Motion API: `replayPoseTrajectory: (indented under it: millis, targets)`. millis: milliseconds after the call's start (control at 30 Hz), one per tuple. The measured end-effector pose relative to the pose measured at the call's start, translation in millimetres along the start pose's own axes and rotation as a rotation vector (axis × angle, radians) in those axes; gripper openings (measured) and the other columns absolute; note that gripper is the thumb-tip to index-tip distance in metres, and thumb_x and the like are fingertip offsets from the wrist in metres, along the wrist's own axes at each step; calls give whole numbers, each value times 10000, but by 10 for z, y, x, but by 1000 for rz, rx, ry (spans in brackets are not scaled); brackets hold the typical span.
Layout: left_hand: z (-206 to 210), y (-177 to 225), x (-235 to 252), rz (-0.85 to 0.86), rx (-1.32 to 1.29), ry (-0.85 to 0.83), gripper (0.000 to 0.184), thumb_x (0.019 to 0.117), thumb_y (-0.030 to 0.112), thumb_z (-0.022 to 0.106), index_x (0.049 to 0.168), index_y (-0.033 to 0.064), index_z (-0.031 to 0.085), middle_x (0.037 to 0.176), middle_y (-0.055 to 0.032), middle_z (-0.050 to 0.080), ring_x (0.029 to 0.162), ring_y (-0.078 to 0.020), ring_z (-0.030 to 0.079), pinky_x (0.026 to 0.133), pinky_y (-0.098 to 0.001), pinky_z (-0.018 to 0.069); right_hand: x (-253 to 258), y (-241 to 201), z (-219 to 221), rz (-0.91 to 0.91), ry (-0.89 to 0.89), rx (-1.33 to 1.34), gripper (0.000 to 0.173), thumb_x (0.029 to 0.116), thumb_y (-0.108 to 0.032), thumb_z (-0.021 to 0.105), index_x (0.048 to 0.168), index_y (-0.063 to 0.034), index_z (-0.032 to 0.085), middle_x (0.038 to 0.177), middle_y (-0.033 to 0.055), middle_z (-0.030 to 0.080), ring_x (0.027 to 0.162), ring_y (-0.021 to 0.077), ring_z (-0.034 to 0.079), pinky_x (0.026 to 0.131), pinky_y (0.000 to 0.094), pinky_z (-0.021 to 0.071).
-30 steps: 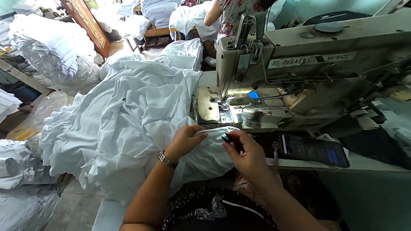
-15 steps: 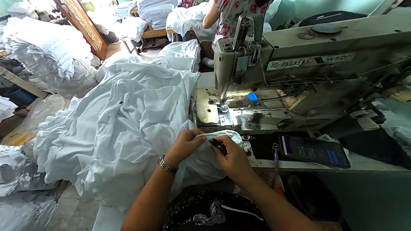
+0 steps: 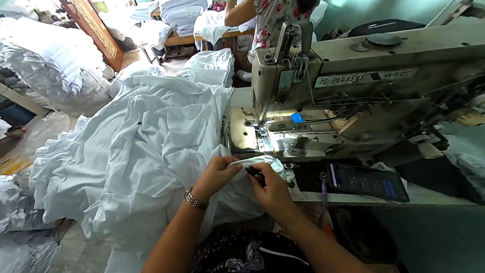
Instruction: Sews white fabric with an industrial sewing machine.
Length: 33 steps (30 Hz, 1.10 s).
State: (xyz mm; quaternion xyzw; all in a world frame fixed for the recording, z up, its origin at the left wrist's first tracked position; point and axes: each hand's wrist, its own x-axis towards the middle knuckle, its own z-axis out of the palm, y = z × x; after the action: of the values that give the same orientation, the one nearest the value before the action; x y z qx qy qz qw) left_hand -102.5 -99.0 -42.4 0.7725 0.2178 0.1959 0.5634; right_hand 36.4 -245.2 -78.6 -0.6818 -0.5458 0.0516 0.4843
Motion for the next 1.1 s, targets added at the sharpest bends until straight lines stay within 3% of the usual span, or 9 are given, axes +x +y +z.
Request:
replayPoseTrajectory:
  millis: [333, 600, 733, 1100]
  targets:
    - [31, -21, -11, 4, -28, 7, 131, 978, 142, 659, 1015, 46, 739, 803, 32, 701, 701, -4, 629, 677, -210, 535, -13, 59, 124, -119, 62, -38, 220, 1025, -126, 536, 1115, 7, 686, 1001, 116, 719, 893, 162, 712, 814, 291, 599]
    - [37, -30, -11, 30, -30, 3, 132, 969, 128, 670, 1040, 40, 738, 838, 16, 723, 738, -17, 659, 709, -220, 558, 6, 48, 81, -77, 37, -23, 198, 1012, -152, 559, 1106, -15, 668, 965, 89, 703, 836, 129, 687, 758, 271, 591]
    - [41, -33, -21, 27, -2, 1, 146, 968, 143, 671, 1048, 43, 741, 851, 20, 724, 746, -9, 655, 718, -222, 558, 2, 39, 77, -69, 24, -49, 203, 1004, -153, 558, 1096, -11, 670, 941, 98, 701, 796, 153, 688, 716, 307, 597]
    - [44, -58, -15, 43, 19, 3, 129, 969, 158, 671, 999, 56, 744, 799, 33, 702, 702, -3, 628, 674, -211, 532, 3, 38, 96, -62, 20, -8, 193, 1012, -147, 555, 1106, -13, 657, 956, 92, 692, 815, 133, 678, 744, 275, 590]
